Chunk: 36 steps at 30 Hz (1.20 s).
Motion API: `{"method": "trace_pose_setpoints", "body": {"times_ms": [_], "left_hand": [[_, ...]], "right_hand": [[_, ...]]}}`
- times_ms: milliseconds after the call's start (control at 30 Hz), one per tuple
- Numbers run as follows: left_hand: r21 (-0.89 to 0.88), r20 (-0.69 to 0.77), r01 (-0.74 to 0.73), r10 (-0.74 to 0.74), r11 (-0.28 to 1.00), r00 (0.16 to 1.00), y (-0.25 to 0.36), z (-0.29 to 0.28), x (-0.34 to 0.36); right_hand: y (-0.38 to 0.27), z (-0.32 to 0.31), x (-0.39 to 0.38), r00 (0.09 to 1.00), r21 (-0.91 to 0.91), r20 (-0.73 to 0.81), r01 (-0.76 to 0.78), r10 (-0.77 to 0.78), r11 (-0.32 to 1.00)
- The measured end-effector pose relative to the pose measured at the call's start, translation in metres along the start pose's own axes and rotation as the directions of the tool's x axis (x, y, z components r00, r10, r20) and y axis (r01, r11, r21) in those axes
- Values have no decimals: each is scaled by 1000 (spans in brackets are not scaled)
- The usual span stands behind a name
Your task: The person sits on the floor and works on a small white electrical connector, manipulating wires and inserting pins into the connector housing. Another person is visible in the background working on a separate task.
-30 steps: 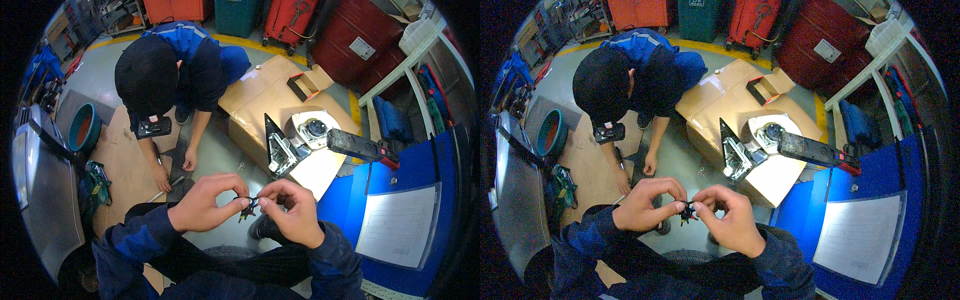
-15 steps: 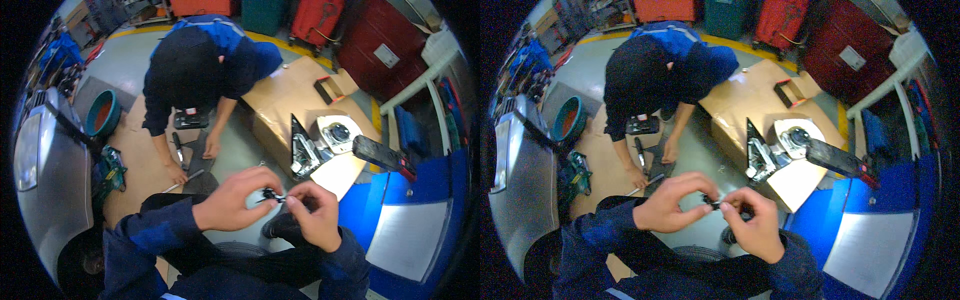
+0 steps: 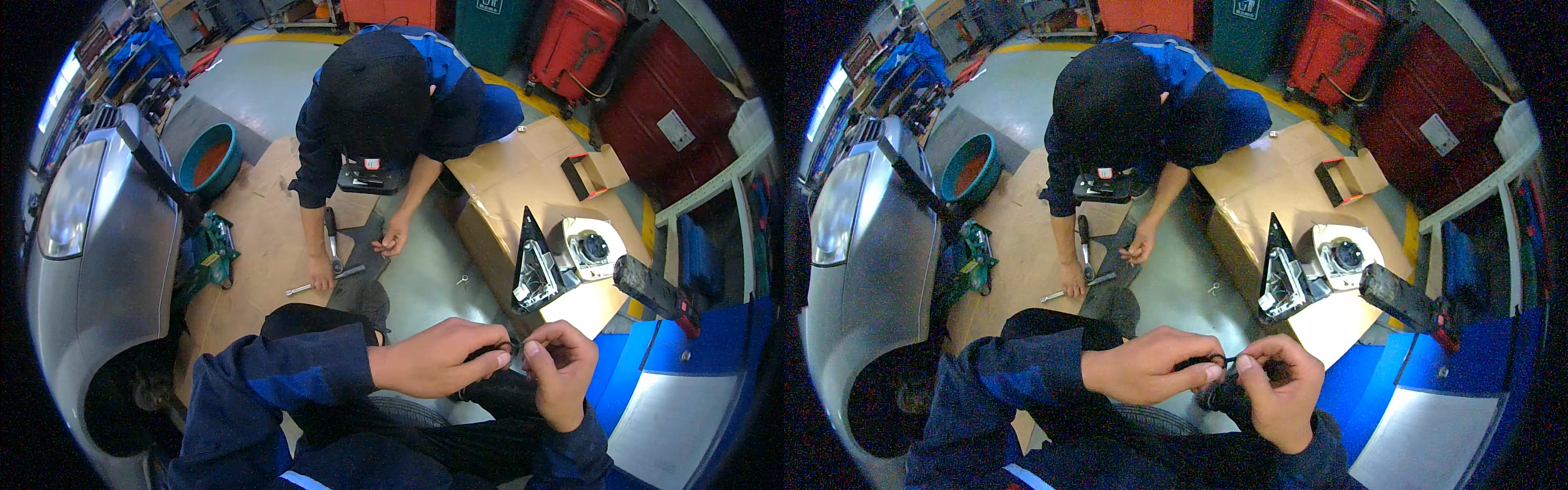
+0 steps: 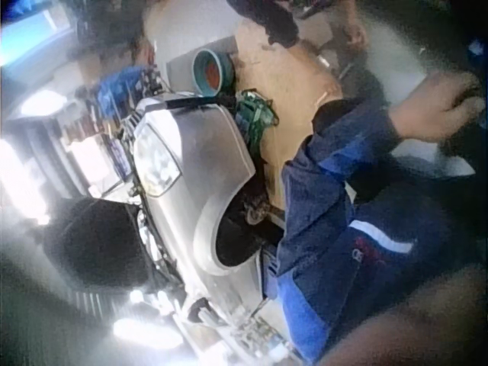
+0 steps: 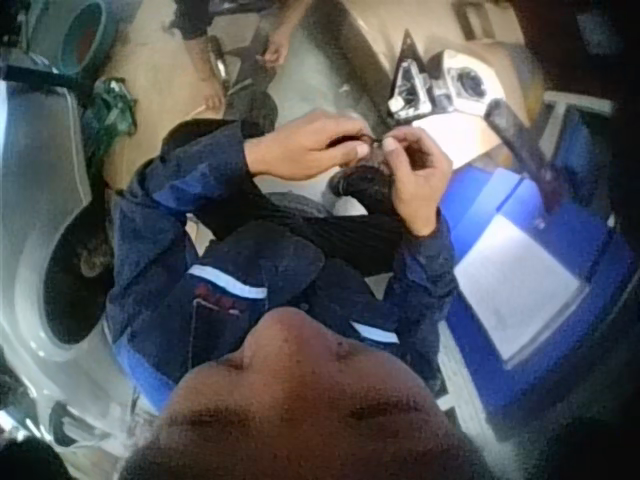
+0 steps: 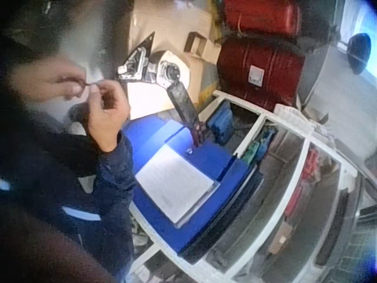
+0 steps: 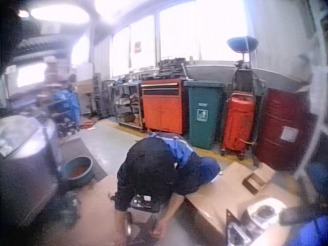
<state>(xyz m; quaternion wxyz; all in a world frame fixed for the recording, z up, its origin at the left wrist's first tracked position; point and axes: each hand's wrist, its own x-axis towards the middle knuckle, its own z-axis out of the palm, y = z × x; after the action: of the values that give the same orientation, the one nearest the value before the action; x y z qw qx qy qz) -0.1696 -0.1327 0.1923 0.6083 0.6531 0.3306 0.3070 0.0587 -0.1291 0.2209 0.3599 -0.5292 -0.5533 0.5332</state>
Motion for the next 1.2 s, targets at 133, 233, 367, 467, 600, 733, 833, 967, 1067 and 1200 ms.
{"method": "trace_pose_setpoints", "body": {"times_ms": [133,233,367,467,600,733,833,967,1067,1200], "left_hand": [[68,-24,-54,56,996,998,-3,3,-2],[80,-47,-62,66,995,997,-7,7,-3],[95,-77,-102,109,990,991,1,8,-7],[183,-127,-160,185,970,975,-4,9,-13],[236,-149,-166,205,957,967,-19,11,-23],[295,-188,-188,250,937,950,-29,12,-34],[276,-222,-237,302,931,927,-35,16,-34],[83,-264,-173,189,981,946,-56,18,-39],[-187,-363,-165,88,968,927,-78,21,-47],[-428,-489,-161,-78,889,869,-112,36,-28]], "right_hand": [[-3,-2,-1,999,2,2,-47,47,999],[2,0,0,1000,-37,-25,-13,12,999],[4,-7,-3,997,-57,-22,73,-74,996],[5,-2,-2,995,-27,-4,96,-96,995],[0,3,0,993,-34,30,118,-117,992],[-1,5,3,992,-86,32,126,-124,988],[0,1,3,988,-100,7,155,-155,983],[-10,-20,3,982,-140,-49,176,-185,974],[-6,-44,3,988,-129,-70,125,-135,984],[67,-95,31,996,-138,48,-63,71,988]]}}
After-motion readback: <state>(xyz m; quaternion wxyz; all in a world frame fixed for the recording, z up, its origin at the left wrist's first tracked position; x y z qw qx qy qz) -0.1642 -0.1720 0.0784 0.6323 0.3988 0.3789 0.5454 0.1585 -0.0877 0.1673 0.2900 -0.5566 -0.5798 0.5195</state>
